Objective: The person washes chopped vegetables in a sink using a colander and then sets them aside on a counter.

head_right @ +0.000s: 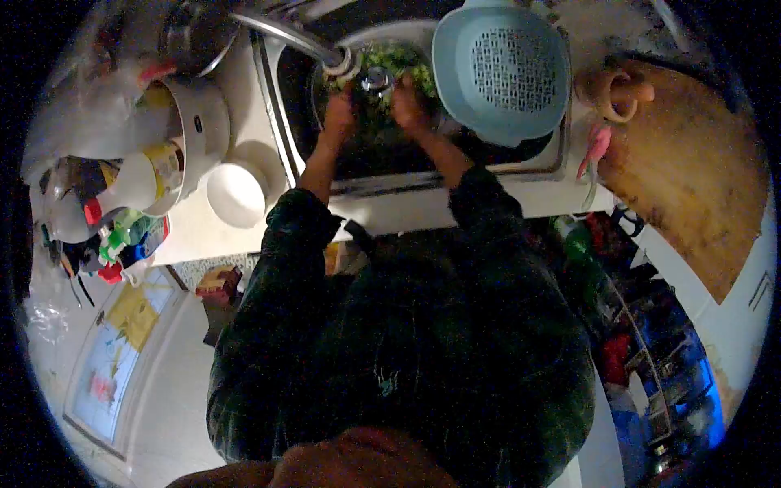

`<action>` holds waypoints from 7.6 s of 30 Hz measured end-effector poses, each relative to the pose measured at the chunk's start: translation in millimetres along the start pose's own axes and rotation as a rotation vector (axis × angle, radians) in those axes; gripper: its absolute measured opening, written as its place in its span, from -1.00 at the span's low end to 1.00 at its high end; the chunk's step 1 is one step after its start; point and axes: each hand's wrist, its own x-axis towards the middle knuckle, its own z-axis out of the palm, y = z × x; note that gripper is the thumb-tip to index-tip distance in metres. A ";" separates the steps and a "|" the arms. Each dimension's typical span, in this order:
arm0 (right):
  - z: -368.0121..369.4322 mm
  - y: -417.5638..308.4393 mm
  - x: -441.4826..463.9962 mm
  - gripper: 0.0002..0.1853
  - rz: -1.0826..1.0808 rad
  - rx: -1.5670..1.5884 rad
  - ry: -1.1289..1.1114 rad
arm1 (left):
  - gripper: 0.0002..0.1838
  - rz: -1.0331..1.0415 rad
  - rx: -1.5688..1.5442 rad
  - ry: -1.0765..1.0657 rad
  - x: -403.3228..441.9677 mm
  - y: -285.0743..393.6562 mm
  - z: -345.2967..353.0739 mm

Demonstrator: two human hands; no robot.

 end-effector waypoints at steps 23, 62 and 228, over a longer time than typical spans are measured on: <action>-27.0 -70.9 -88.6 -0.71 0.095 1.683 0.287 | -0.63 -0.120 -0.591 0.860 -90.6 99.5 11.1; -74.7 -2.0 -65.3 -0.60 -0.422 0.142 0.166 | -0.58 0.336 0.286 0.530 -15.7 14.3 -15.6; 69.1 33.6 160.9 -0.72 -0.555 0.327 0.234 | -0.57 -0.008 -0.404 0.381 29.8 -23.6 40.6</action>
